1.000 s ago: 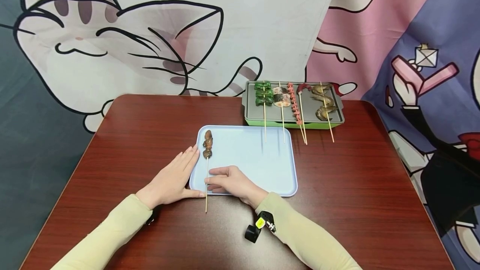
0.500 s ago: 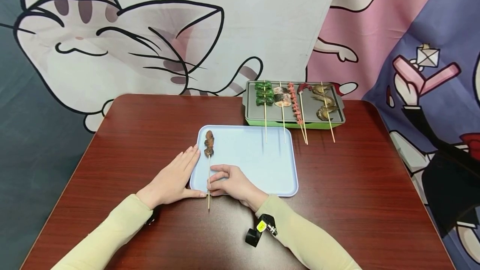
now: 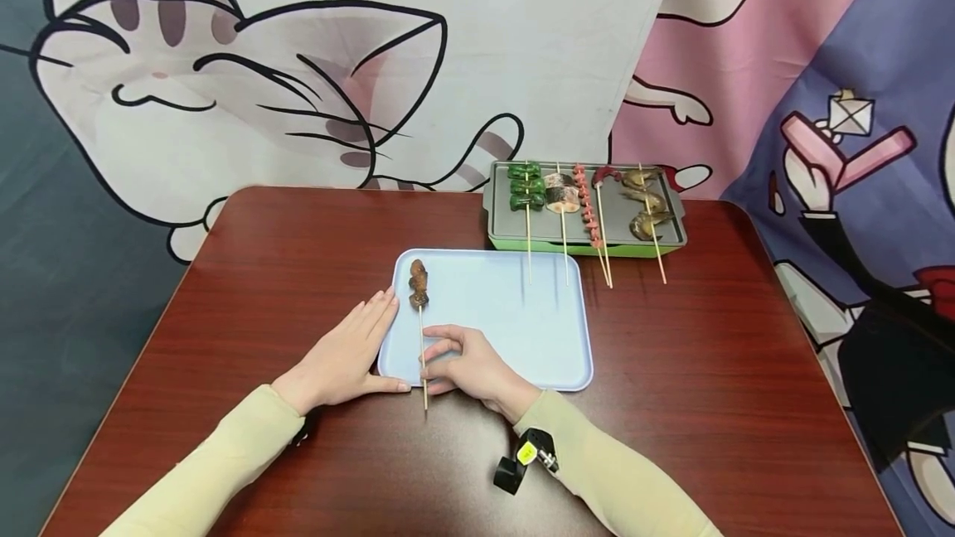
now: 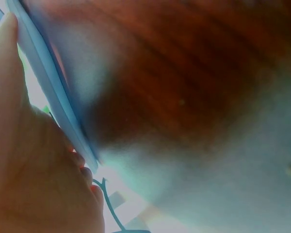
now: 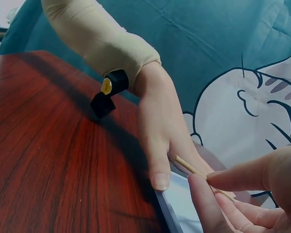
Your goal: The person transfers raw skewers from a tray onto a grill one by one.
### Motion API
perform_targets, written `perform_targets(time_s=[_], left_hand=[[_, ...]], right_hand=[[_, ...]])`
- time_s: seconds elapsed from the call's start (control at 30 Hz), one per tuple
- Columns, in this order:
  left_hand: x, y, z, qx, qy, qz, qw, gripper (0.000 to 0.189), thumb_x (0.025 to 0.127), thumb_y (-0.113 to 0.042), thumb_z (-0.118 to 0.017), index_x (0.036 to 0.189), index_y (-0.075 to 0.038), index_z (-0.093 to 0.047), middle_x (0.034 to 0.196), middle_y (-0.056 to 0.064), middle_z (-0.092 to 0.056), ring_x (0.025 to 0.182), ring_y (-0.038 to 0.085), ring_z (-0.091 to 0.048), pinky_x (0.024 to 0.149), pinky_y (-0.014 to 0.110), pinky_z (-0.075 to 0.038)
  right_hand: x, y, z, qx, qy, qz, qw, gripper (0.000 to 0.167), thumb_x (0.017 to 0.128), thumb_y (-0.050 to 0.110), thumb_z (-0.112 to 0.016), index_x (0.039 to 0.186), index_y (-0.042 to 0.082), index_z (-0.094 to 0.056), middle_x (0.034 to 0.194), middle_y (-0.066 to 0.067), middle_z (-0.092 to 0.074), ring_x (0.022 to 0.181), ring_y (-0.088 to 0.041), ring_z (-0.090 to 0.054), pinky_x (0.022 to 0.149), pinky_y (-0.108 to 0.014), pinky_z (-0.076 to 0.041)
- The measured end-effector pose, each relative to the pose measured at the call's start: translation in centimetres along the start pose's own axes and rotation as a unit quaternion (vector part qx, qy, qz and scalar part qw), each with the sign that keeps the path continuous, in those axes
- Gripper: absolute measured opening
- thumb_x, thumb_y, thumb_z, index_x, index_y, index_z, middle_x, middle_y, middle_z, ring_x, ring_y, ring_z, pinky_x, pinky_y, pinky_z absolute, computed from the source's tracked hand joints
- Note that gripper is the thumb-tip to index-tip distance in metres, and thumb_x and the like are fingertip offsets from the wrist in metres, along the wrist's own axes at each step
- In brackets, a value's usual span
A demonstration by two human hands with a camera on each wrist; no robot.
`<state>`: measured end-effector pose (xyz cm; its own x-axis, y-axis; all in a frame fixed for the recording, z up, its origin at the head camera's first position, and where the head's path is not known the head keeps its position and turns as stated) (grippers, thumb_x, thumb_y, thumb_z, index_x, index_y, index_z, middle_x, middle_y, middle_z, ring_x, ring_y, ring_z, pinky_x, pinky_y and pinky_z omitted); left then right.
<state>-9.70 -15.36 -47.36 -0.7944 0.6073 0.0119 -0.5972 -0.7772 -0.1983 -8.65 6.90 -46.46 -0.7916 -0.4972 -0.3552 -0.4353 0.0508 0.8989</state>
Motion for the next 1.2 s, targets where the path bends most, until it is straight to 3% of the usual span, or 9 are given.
perform_targets(time_s=[0.37, 0.67, 0.93, 1.2], left_hand=[[0.0, 0.0, -0.1, -0.006, 0.006, 0.004, 1.0, 0.123, 0.081, -0.079, -0.063, 0.157, 0.01, -0.024, 0.165, 0.024, -0.018, 0.152, 0.036, -0.017, 0.122, 0.047, -0.018], [0.0, 0.2, -0.6, -0.007, -0.003, 0.0, 1.0, 0.124, 0.081, -0.082, -0.059, 0.156, 0.01, -0.025, 0.165, 0.025, -0.018, 0.152, 0.036, -0.017, 0.122, 0.047, -0.019], [0.0, 0.0, -0.2, -0.007, -0.001, 0.001, 1.0, 0.122, 0.082, -0.08, -0.061, 0.155, 0.011, -0.027, 0.164, 0.026, -0.02, 0.151, 0.037, -0.019, 0.121, 0.049, -0.021], [0.0, 0.0, -0.3, 0.001, 0.008, 0.005, 1.0, 0.124, 0.081, -0.082, -0.06, 0.157, 0.01, -0.024, 0.165, 0.024, -0.017, 0.152, 0.035, -0.016, 0.122, 0.047, -0.019]], right_hand=[[-0.5, 0.5, 0.5, -0.005, -0.006, 0.01, 0.9999, 0.064, 0.084, -0.012, -0.069, 0.144, -0.009, -0.048, 0.108, -0.02, -0.062, 0.083, -0.026, -0.07, 0.073, -0.042, -0.062], [-0.8, 2.4, 1.7, -0.047, -0.029, 0.045, 0.9975, 0.065, 0.084, -0.008, -0.07, 0.146, -0.007, -0.049, 0.106, -0.019, -0.064, 0.078, -0.026, -0.072, 0.071, -0.045, -0.062], [-1.2, 5.3, 3.4, -0.058, -0.062, 0.07, 0.994, 0.065, 0.087, -0.01, -0.067, 0.149, -0.002, -0.049, 0.119, -0.033, -0.059, 0.093, -0.045, -0.07, 0.075, -0.048, -0.061], [-1.6, 8.6, 5.5, -0.079, -0.094, 0.11, 0.9864, 0.063, 0.089, -0.011, -0.065, 0.149, 0.0, -0.049, 0.115, -0.022, -0.063, 0.086, -0.024, -0.073, 0.077, -0.045, -0.061]])
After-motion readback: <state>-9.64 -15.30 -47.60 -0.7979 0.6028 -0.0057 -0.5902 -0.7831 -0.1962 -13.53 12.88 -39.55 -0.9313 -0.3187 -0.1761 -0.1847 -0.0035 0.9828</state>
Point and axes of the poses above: each hand's wrist, its own x-axis towards the middle knuckle, its own z-axis out of the back of the hand, y = z × x, the point moved 2 cm from there along x, towards the middle knuckle
